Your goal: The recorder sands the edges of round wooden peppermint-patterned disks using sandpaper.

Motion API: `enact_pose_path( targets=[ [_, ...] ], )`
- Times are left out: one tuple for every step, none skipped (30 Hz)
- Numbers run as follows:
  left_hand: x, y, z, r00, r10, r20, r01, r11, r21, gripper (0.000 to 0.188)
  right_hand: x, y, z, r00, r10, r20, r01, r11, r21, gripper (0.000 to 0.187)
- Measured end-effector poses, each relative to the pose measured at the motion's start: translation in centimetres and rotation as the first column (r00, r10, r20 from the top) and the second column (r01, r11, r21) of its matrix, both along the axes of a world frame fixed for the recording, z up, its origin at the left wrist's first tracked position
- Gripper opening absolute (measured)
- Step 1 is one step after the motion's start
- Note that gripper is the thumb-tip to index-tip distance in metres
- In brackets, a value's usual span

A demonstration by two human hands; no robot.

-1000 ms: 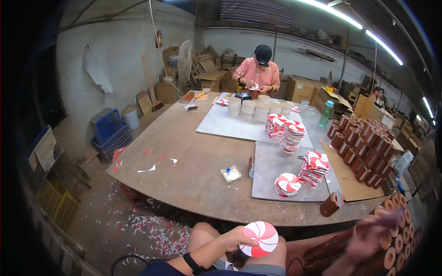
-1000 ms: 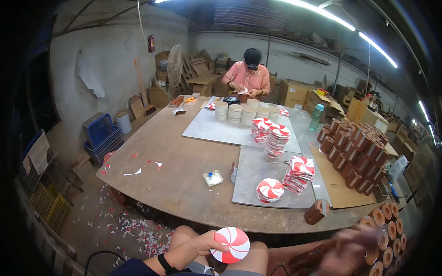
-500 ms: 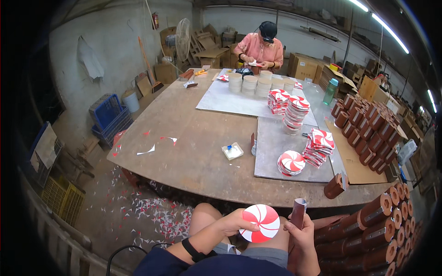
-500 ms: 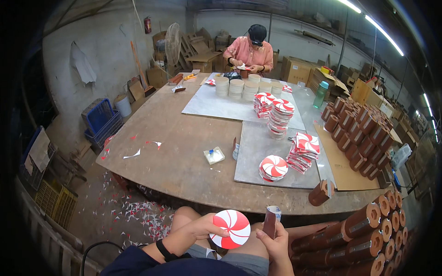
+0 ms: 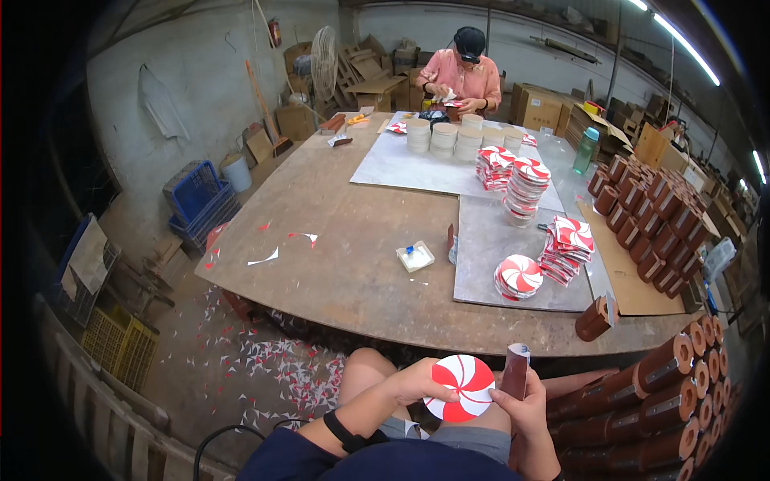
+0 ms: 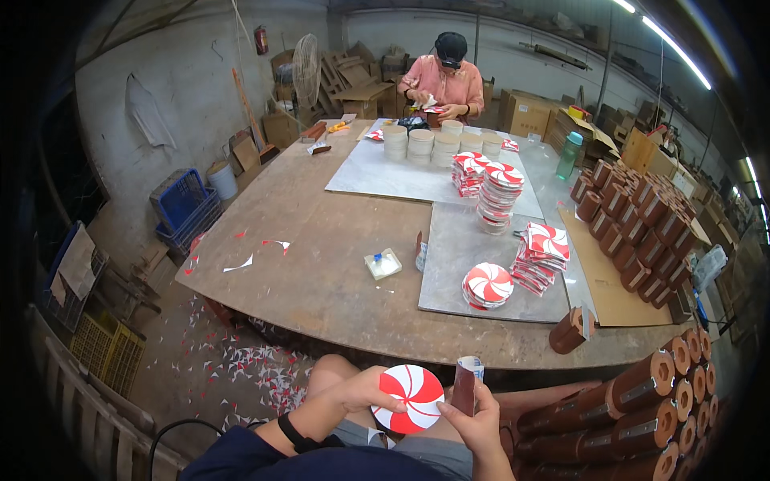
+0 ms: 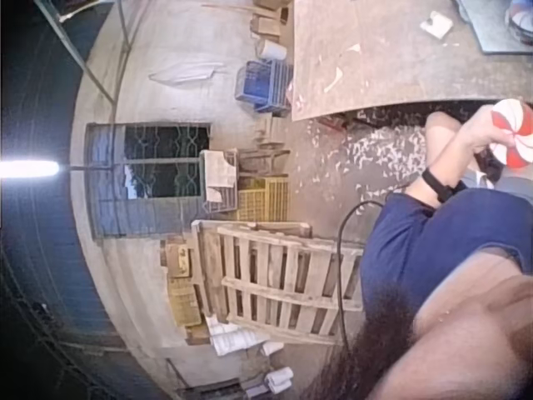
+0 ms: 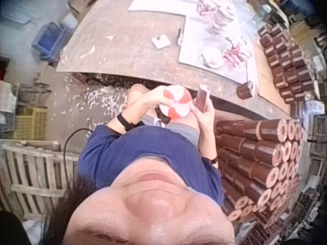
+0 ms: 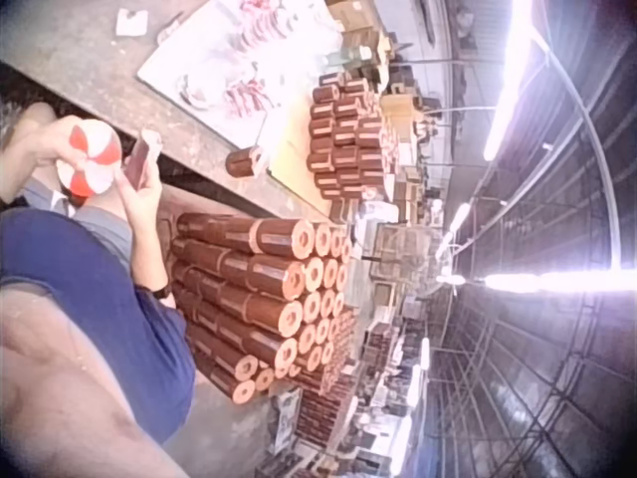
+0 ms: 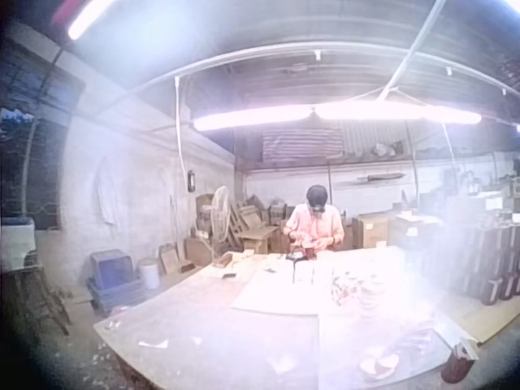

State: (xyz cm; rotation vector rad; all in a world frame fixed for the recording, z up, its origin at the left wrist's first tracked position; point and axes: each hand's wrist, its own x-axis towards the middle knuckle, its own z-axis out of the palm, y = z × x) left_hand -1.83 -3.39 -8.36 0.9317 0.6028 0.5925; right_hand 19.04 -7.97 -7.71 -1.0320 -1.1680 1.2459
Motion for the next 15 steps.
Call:
enact_pose_path(
  targets=[
    [-0.1, 0.1, 0.4, 1.0, 0.0, 0.0, 0.0, 1.0, 0.0, 0.042, 0.0, 0.1, -0.1, 1.0, 0.0, 0.0, 0.0, 1.0, 0.0, 0.044],
    [-0.2, 0.2, 0.9, 1.0, 0.003, 0.009, -0.003, 1.0, -0.002, 0.042, -0.1, 0.1, -0.3, 1.0, 0.011, -0.029, -0.012, 1.0, -0.011, 0.043],
    [-0.3, 0.2, 1.2, 1.0, 0.006, 0.018, -0.006, 1.0, -0.003, 0.042, -0.1, 0.1, -0.4, 0.998, 0.023, -0.059, -0.024, 1.0, -0.02, 0.043],
    [-0.4, 0.3, 1.1, 1.0, 0.007, 0.018, -0.007, 1.0, -0.001, 0.042, -0.4, 0.1, -0.2, 0.998, 0.024, -0.059, -0.026, 1.0, -0.018, 0.043],
    [-0.5, 0.4, 1.0, 1.0, 0.009, 0.014, -0.01, 1.0, 0.024, 0.042, -0.7, 0.0, 0.0, 0.995, 0.03, -0.096, -0.035, 0.998, -0.051, 0.042],
    [-0.6, 0.6, 0.9, 1.0, 0.01, 0.01, -0.01, 0.999, 0.049, 0.041, -1.0, 0.0, 0.2, 0.99, 0.034, -0.133, -0.045, 0.996, -0.083, 0.04],
    [-0.7, 0.6, 0.8, 1.0, 0.002, 0.011, -0.002, 0.999, 0.048, 0.041, -1.1, 0.0, 0.0, 0.991, 0.026, -0.133, -0.037, 0.996, -0.084, 0.04],
    [-0.8, 0.6, 0.7, 0.996, 0.086, 0.016, -0.086, 0.996, 0.01, 0.04, -1.3, 0.1, -0.4, 0.983, 0.008, -0.186, -0.027, 0.995, -0.101, 0.039],
    [-1.0, 0.7, 0.5, 0.986, 0.167, 0.017, -0.167, 0.986, -0.029, 0.038, -1.5, 0.2, -0.7, 0.971, -0.013, -0.238, -0.016, 0.993, -0.119, 0.038],
    [-1.4, 0.7, -0.8, 0.961, 0.248, 0.12, -0.247, 0.969, -0.019, 0.037, -1.8, 0.4, -0.5, 0.963, -0.009, -0.269, -0.03, 0.99, -0.139, 0.038],
    [-2.1, 0.8, -1.0, 0.965, 0.234, 0.122, -0.233, 0.972, -0.017, 0.037, -1.9, 0.6, -0.4, 0.963, -0.022, -0.268, -0.015, 0.99, -0.137, 0.038],
    [-3.0, 0.8, -1.1, 0.938, 0.286, 0.194, -0.267, 0.956, -0.117, 0.036, -1.8, 0.7, -0.4, 0.954, -0.093, -0.286, 0.042, 0.983, -0.18, 0.039],
    [-3.7, 0.7, -1.3, 0.901, 0.351, 0.256, -0.3, 0.929, -0.219, 0.035, -1.9, 0.9, -0.4, 0.94, -0.156, -0.303, 0.089, 0.97, -0.224, 0.039],
    [-3.7, 0.7, -1.9, 0.901, 0.357, 0.245, -0.31, 0.927, -0.212, 0.04, -2.0, 1.2, -0.5, 0.931, -0.189, -0.312, 0.123, 0.968, -0.219, 0.038],
    [-3.3, 0.4, -1.9, 0.905, 0.352, 0.239, -0.304, 0.928, -0.217, 0.04, -2.2, 1.5, -0.4, 0.928, -0.199, -0.314, 0.13, 0.965, -0.226, 0.038]
  ],
)
